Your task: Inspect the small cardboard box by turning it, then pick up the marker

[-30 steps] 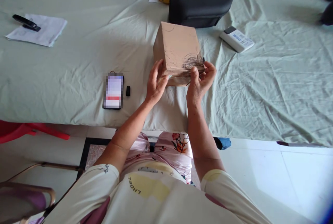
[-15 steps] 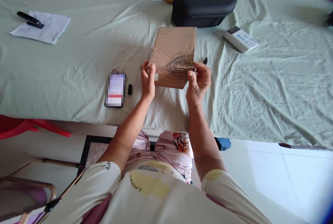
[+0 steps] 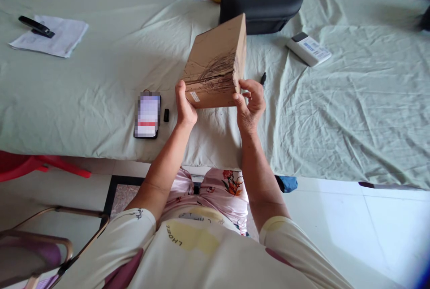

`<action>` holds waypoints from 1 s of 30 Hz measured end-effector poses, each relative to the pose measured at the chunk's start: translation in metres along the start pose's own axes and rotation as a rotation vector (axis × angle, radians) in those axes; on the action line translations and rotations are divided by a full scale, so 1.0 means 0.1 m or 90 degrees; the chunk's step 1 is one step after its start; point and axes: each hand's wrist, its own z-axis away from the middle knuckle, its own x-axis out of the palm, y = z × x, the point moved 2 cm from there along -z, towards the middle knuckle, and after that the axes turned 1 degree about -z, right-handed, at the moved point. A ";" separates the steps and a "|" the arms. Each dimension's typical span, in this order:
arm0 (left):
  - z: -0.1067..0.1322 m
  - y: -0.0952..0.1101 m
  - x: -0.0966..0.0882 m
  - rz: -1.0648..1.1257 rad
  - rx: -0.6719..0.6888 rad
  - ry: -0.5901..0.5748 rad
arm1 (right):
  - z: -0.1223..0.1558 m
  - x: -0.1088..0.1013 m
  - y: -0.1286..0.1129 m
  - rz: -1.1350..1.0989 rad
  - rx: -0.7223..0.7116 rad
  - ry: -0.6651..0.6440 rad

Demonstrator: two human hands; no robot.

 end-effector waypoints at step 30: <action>0.44 0.47 0.27 0.423 -0.391 -0.170 | 0.11 0.12 0.19 -0.023 0.037 -0.118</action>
